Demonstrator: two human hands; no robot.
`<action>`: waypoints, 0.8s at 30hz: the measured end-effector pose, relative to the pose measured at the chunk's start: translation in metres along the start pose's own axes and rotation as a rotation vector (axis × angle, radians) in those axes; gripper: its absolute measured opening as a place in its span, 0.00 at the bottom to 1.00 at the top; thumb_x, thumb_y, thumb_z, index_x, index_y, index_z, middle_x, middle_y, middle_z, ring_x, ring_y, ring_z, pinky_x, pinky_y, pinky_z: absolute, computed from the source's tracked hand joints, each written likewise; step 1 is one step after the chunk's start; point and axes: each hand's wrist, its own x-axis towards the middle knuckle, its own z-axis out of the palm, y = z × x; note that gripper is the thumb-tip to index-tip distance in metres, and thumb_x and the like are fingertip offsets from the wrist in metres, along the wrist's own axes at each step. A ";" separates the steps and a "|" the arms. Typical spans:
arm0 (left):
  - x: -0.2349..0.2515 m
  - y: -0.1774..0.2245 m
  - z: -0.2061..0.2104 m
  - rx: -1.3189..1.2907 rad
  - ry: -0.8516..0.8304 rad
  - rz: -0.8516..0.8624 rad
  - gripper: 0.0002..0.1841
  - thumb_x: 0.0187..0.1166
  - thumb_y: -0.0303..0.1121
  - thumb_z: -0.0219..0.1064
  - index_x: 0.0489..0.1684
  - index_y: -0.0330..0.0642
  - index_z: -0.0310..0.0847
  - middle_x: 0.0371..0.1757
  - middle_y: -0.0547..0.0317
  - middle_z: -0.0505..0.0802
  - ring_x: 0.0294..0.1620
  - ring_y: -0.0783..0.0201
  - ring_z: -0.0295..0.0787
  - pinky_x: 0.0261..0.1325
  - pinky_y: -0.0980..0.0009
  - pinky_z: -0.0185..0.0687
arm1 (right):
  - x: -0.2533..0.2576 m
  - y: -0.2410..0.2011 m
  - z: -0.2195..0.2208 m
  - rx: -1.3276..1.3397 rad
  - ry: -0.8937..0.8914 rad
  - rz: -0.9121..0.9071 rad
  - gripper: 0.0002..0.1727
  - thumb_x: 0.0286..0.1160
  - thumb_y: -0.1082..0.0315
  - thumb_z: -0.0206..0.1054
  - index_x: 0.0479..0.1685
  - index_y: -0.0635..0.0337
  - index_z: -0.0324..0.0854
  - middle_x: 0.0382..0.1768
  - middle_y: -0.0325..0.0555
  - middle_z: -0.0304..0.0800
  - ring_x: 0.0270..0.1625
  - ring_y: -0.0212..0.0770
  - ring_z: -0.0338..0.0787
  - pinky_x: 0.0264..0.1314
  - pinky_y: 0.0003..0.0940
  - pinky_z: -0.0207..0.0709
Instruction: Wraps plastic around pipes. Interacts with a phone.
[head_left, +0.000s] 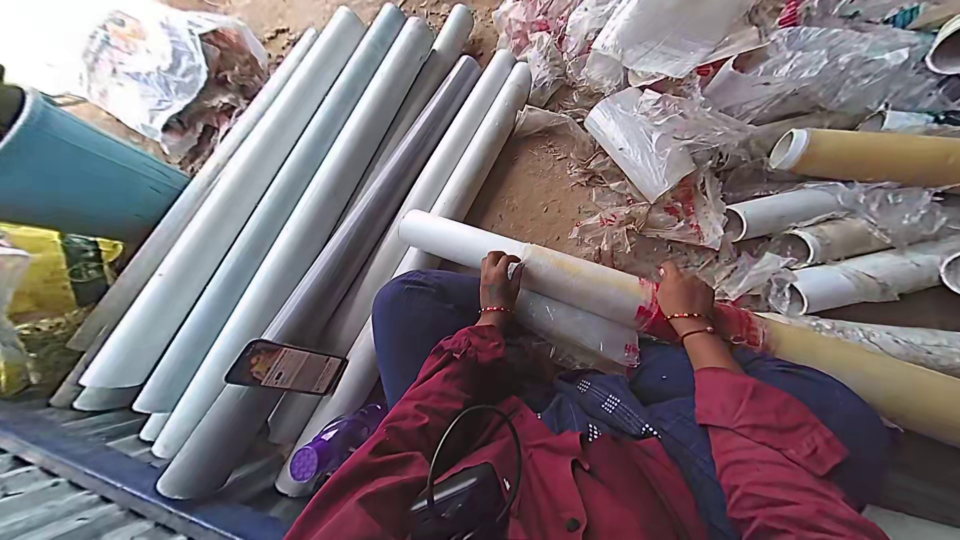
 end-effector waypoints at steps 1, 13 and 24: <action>0.000 0.002 0.000 0.003 -0.015 -0.011 0.08 0.77 0.27 0.73 0.45 0.30 0.92 0.56 0.32 0.91 0.64 0.36 0.86 0.72 0.47 0.77 | 0.000 -0.001 0.001 -0.005 0.009 -0.002 0.20 0.94 0.68 0.48 0.70 0.70 0.79 0.58 0.73 0.90 0.65 0.72 0.88 0.67 0.66 0.74; -0.003 0.011 0.008 -0.006 0.002 -0.074 0.10 0.79 0.28 0.72 0.48 0.30 0.92 0.55 0.34 0.93 0.63 0.37 0.88 0.72 0.48 0.77 | 0.000 -0.001 0.005 0.041 0.058 -0.002 0.18 0.92 0.70 0.51 0.68 0.71 0.80 0.58 0.74 0.89 0.65 0.72 0.88 0.66 0.67 0.73; 0.006 0.007 0.009 0.056 -0.076 -0.077 0.09 0.81 0.25 0.68 0.48 0.29 0.91 0.56 0.34 0.92 0.67 0.37 0.85 0.76 0.48 0.73 | -0.004 -0.007 0.007 0.013 0.047 0.017 0.19 0.92 0.71 0.50 0.70 0.71 0.78 0.60 0.72 0.88 0.67 0.70 0.87 0.69 0.65 0.72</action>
